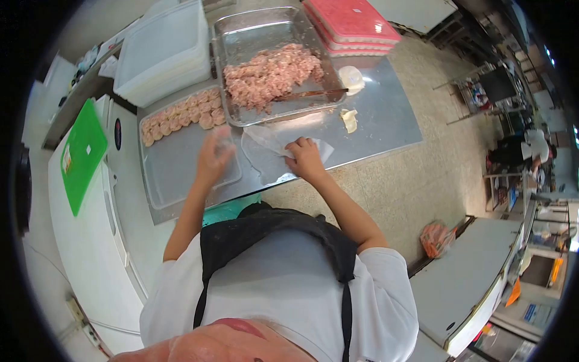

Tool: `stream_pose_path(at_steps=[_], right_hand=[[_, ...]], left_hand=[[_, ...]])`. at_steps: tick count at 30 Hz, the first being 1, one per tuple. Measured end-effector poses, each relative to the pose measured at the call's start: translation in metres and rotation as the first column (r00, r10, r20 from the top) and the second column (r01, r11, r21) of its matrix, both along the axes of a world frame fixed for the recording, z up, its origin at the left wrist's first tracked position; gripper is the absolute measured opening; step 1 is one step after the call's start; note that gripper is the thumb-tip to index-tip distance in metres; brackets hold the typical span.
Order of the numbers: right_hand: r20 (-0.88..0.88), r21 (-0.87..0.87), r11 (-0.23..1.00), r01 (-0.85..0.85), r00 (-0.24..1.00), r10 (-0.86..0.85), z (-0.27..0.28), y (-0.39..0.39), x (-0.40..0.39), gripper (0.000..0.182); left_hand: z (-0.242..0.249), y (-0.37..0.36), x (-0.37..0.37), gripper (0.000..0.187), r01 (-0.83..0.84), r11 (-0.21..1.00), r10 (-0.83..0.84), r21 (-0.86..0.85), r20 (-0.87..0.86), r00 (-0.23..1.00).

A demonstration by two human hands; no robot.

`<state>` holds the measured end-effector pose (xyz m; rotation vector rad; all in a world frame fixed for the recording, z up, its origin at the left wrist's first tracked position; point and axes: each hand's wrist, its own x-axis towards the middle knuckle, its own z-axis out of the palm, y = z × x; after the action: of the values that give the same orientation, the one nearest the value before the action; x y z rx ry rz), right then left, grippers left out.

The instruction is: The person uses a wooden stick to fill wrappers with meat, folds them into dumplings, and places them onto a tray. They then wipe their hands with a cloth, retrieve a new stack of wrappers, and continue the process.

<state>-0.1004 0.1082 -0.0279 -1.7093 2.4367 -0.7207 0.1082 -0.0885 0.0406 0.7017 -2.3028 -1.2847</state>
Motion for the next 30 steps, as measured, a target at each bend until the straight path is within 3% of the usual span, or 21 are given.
stream_pose_path(at_steps=[1,2,3,4,5,6,7,8,10,11,13,15,16,18,19,21,22,24,25,27,30], right_hand=[[-0.001,-0.005,1.000,0.021,1.000,-0.021,0.003,0.000,0.002,0.035],[0.311,-0.026,0.999,0.033,0.950,-0.023,0.014,0.000,0.005,0.033],[0.593,-0.047,0.998,0.050,0.805,-0.012,0.025,0.000,0.008,0.031],[0.592,-0.092,0.996,-0.001,0.804,0.055,0.038,0.001,0.011,0.031],[0.588,-0.102,0.995,0.019,0.808,0.045,0.052,0.002,0.015,0.031],[0.608,-0.197,0.980,-0.017,0.782,0.136,0.072,0.003,0.022,0.032],[0.621,-0.289,0.956,-0.050,0.750,0.227,0.081,0.007,0.023,0.033],[0.507,-0.318,0.936,-0.154,0.806,0.305,0.078,0.013,0.012,0.039],[0.507,-0.296,0.940,-0.168,0.807,0.304,0.077,0.028,-0.016,0.041],[0.511,-0.272,0.942,-0.194,0.801,0.312,0.077,0.035,-0.032,0.044],[0.606,-0.126,0.991,0.051,0.795,0.036,0.100,0.047,-0.071,0.046],[0.117,-0.127,0.988,0.089,0.990,-0.075,0.068,0.055,-0.129,0.044],[0.121,-0.134,0.988,0.082,0.990,-0.066,0.051,0.058,-0.145,0.044],[-0.182,-0.012,0.995,0.101,0.978,-0.101,0.024,0.063,-0.170,0.042],[-0.181,-0.029,0.996,0.085,0.980,-0.089,0.020,0.064,-0.175,0.042],[-0.176,-0.025,0.998,-0.059,0.983,0.054,0.010,0.066,-0.173,0.034],[-0.172,-0.041,0.997,-0.069,0.983,0.061,0.004,0.069,-0.170,0.034],[0.130,-0.141,0.977,-0.161,0.975,0.179,-0.002,0.075,-0.168,0.028],[0.128,-0.151,0.973,-0.173,0.973,0.193,0.006,0.078,-0.162,0.028],[0.423,-0.346,0.921,-0.181,0.846,0.325,0.027,0.081,-0.146,0.028],[0.440,-0.523,0.836,-0.166,0.787,0.432,0.063,0.091,-0.113,0.027]], left_hand=[[0.004,0.021,-0.005,0.058,0.116,0.986,-0.110,0.118,-0.052,0.993],[0.000,0.037,-0.015,0.058,0.135,0.984,-0.130,0.112,-0.052,0.990],[-0.009,0.054,-0.025,0.056,0.166,0.970,-0.179,-0.175,-0.060,0.982],[-0.012,0.065,-0.035,0.054,0.180,0.875,-0.230,-0.449,-0.059,0.971],[-0.014,0.071,-0.045,0.054,0.195,0.867,-0.250,-0.459,-0.061,0.966],[-0.013,0.077,-0.054,0.051,0.231,0.961,-0.251,-0.152,-0.128,0.960],[-0.014,0.083,-0.062,0.048,0.262,0.949,-0.230,0.176,-0.182,0.956],[-0.017,0.086,-0.070,0.048,0.276,0.945,-0.245,0.174,-0.181,0.952],[-0.022,0.086,-0.083,0.038,0.258,0.885,-0.151,0.388,-0.285,0.947],[-0.023,0.086,-0.086,0.038,0.259,0.887,-0.155,0.383,-0.281,0.947],[-0.023,0.088,-0.085,0.030,0.051,0.953,0.005,0.298,-0.185,0.983],[-0.032,0.089,-0.085,0.027,-0.003,0.963,0.066,0.270,-0.223,0.972],[-0.033,0.092,-0.083,0.027,-0.039,0.944,0.129,0.327,-0.257,0.958],[-0.033,0.095,-0.079,0.032,-0.082,0.896,0.207,0.435,-0.248,0.946],[-0.034,0.101,-0.080,0.032,-0.096,0.902,0.218,0.420,-0.252,0.943],[-0.031,0.114,-0.083,0.036,-0.079,0.635,0.453,0.768,-0.287,0.844],[-0.026,0.123,-0.088,0.036,-0.090,0.646,0.456,0.758,-0.290,0.841],[-0.021,0.145,-0.106,0.034,0.116,0.294,0.691,0.949,-0.295,0.660],[-0.025,0.154,-0.113,0.034,0.112,0.305,0.696,0.946,-0.302,0.652],[-0.035,0.172,-0.130,0.033,0.210,0.134,0.698,0.969,-0.242,0.674],[-0.033,0.207,-0.159,0.031,0.166,0.039,0.644,0.985,-0.152,0.749]])
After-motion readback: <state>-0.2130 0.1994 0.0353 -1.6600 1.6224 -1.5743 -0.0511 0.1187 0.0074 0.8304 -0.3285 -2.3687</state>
